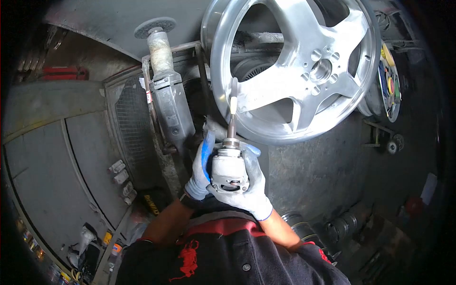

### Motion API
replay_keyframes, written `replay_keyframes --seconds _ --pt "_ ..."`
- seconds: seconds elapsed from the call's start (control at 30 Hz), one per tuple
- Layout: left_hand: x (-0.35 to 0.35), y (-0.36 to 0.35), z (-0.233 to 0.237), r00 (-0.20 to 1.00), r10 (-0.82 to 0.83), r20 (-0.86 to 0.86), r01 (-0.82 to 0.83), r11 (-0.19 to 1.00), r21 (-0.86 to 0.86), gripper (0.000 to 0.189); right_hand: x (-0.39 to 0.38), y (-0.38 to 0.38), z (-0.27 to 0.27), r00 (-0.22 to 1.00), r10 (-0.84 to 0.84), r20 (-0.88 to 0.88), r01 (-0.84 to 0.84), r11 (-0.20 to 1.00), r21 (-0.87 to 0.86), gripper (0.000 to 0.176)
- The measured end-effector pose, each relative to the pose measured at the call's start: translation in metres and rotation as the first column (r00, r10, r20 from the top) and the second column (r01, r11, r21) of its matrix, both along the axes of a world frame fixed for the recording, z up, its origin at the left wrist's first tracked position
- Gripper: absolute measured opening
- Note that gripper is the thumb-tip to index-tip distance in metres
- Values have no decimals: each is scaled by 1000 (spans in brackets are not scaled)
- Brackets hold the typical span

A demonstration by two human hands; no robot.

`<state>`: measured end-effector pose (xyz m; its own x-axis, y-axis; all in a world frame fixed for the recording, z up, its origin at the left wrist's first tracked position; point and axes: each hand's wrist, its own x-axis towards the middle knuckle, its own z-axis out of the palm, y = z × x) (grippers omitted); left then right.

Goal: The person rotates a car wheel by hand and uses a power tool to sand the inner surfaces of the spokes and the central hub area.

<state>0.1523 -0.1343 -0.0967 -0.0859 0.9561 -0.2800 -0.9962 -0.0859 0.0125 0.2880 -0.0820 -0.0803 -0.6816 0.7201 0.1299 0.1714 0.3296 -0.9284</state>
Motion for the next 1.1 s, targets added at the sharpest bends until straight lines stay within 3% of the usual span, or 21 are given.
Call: replay_keyframes --seconds 0.07,0.2,0.3,0.4,0.47,0.53,0.6,0.63,0.67,0.7,0.73,0.77,0.83,0.93,1.1 --pt "-1 -1 -2 996 26 82 -30 999 43 74 -2 -3 -5 1000 -3 -26 3 1000 -29 86" --pt "3 -5 -11 998 34 -46 -35 999 -6 73 -8 8 13 999 24 49 -22 999 -38 88" --pt "-2 -7 -7 994 46 -104 -52 997 -61 71 -10 8 9 999 30 -40 -31 1000 0 89" --pt "-15 -4 -1 987 19 -162 -36 994 -104 70 -18 6 12 999 35 20 -31 987 -159 93" --pt "-22 -4 -1 963 18 -269 -62 986 -154 71 -23 9 7 998 10 -59 0 989 151 100" --pt "-25 3 12 964 -15 -267 -48 973 -226 74 -28 19 5 994 57 -93 -49 995 83 106" --pt "-27 6 23 981 -9 -195 -41 967 -252 77 -31 24 15 994 69 -83 -50 976 212 107" --pt "-26 10 44 706 -260 -658 -112 878 -466 79 -29 23 17 995 55 -84 -36 978 207 107" --pt "-24 6 32 701 -271 -660 -102 878 -468 79 -27 21 19 998 47 -29 -42 986 162 104" --pt "-22 -1 7 890 -197 -412 22 920 -392 81 -26 20 20 999 45 26 -48 992 116 102" --pt "-20 -3 -4 984 -146 -106 112 954 -279 82 -23 16 19 999 37 25 -40 993 114 102" --pt "-16 -6 -8 991 -125 -39 111 959 -260 83 -20 11 16 1000 -7 -20 9 991 132 97" --pt "-8 -5 -4 995 -97 -40 82 960 -268 83 -15 10 16 996 -56 -64 65 987 148 93" --pt "-4 -3 5 996 -72 -48 56 961 -270 84 -8 14 21 999 29 17 -30 993 111 89" --pt "-18 5 26 999 -26 -43 14 966 -260 86 -19 19 22 993 76 -86 -75 997 25 92"
